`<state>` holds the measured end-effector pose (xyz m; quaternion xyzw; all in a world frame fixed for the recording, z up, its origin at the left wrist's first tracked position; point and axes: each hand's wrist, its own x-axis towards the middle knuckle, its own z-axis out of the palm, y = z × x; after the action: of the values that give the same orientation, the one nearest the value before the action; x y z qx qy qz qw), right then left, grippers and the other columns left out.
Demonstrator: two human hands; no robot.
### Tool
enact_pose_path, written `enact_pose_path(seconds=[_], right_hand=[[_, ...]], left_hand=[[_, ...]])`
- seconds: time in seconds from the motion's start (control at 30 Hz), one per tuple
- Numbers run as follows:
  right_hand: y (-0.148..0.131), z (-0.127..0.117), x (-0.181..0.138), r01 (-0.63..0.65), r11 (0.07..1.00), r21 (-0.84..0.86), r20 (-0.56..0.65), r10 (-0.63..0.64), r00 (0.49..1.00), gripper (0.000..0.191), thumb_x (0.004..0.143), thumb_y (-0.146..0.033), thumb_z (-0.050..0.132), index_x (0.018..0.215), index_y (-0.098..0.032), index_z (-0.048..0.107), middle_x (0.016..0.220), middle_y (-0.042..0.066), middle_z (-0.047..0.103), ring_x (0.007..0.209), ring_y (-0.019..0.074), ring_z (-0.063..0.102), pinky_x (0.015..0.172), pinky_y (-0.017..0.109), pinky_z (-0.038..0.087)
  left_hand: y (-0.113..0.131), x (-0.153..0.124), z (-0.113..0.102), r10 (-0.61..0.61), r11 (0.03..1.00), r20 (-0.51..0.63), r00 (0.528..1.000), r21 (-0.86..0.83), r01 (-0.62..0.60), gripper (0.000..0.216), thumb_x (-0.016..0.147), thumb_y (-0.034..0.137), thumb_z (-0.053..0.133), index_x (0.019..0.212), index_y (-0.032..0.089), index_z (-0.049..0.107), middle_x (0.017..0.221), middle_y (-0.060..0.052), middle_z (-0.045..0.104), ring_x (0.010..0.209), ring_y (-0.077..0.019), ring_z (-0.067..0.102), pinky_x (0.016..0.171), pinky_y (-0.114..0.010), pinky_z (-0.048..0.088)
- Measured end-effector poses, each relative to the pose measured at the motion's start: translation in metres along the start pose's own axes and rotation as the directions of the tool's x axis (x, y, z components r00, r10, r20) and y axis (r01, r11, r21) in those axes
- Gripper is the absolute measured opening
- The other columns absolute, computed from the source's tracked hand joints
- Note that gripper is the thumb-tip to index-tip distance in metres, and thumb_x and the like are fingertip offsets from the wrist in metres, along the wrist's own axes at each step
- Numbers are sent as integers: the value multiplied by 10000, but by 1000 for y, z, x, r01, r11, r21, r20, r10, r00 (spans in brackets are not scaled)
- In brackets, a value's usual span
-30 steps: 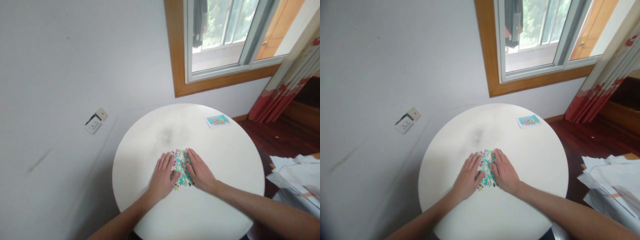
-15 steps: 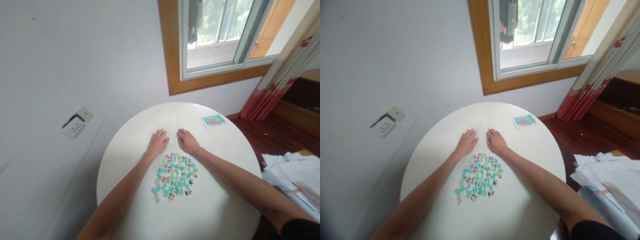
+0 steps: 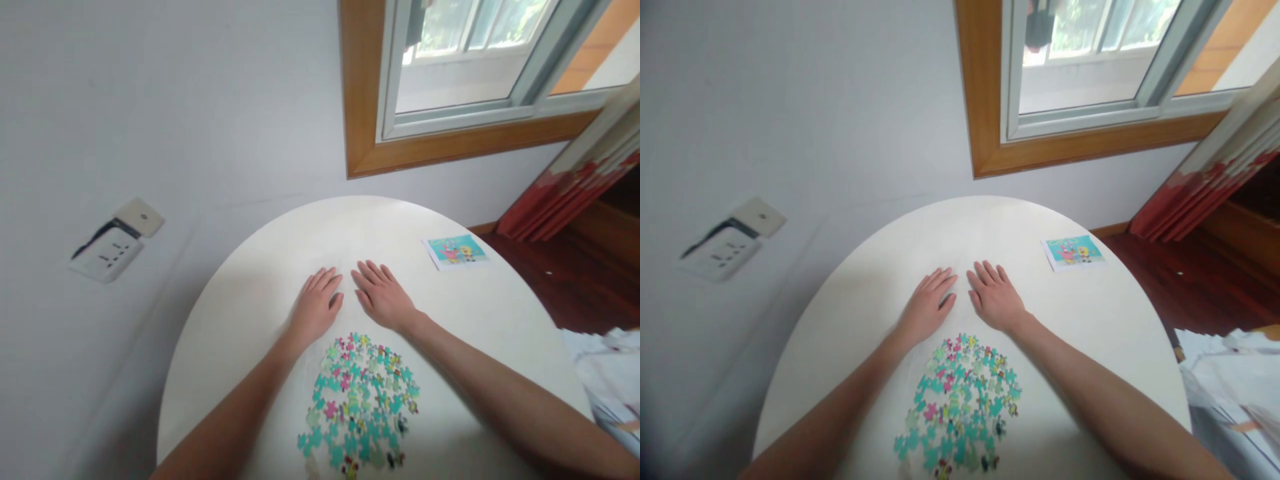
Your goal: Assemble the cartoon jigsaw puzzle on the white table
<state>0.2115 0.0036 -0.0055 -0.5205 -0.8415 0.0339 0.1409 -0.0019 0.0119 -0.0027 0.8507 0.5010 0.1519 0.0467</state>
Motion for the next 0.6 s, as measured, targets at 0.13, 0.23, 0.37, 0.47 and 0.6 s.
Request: enact_pose_path(seconds=[0.13, 0.23, 0.37, 0.47, 0.6], right_hand=[[-2, -1, 0, -4, 1000, 1, 1, 4, 1000, 508, 1039, -367, 361, 1503, -182, 452, 1622, 106, 351, 1511, 290, 278, 1225, 519, 238], [-2, -3, 0, -3, 1000, 16, -3, 3, 1000, 496, 1039, -355, 370, 1492, -179, 468, 1615, 112, 365, 1505, 293, 294, 1224, 522, 246], [0, -4, 0, 2, 999, 34, -10, -2, 1000, 482, 1036, -342, 381, 1477, -178, 485, 1604, 119, 383, 1497, 291, 313, 1219, 526, 261], [1, -3, -1, 7, 999, 43, -15, -6, 1000, 473, 1031, -337, 391, 1463, -176, 500, 1595, 120, 400, 1489, 291, 330, 1216, 523, 269], [3, -1, -1, 13, 998, 60, -44, -10, 999, 457, 1020, -319, 409, 1437, -173, 524, 1577, 123, 431, 1475, 293, 356, 1207, 518, 289]], left_hand=[[-3, -1, 0, 15, 998, -22, 1000, -58, -17, 405, 980, 280, 519, 1377, 225, 581, 1531, -65, 489, 1455, -276, 392, 1214, -513, 326], [-4, -3, -1, 35, 995, -13, 999, -93, -36, 395, 970, 281, 544, 1359, 226, 595, 1521, -60, 502, 1450, -268, 400, 1214, -503, 329], [-3, -4, -1, 30, 994, -18, 999, -101, -32, 398, 968, 275, 550, 1360, 224, 590, 1521, -59, 501, 1449, -265, 401, 1218, -501, 325], [-3, -4, 0, 32, 994, -18, 999, -108, -33, 395, 965, 274, 557, 1356, 232, 592, 1521, -56, 501, 1447, -265, 404, 1220, -506, 320], [-2, -4, -2, 37, 994, -12, 999, -106, -38, 394, 957, 259, 571, 1348, 220, 602, 1515, -56, 509, 1439, -262, 415, 1222, -490, 327]])
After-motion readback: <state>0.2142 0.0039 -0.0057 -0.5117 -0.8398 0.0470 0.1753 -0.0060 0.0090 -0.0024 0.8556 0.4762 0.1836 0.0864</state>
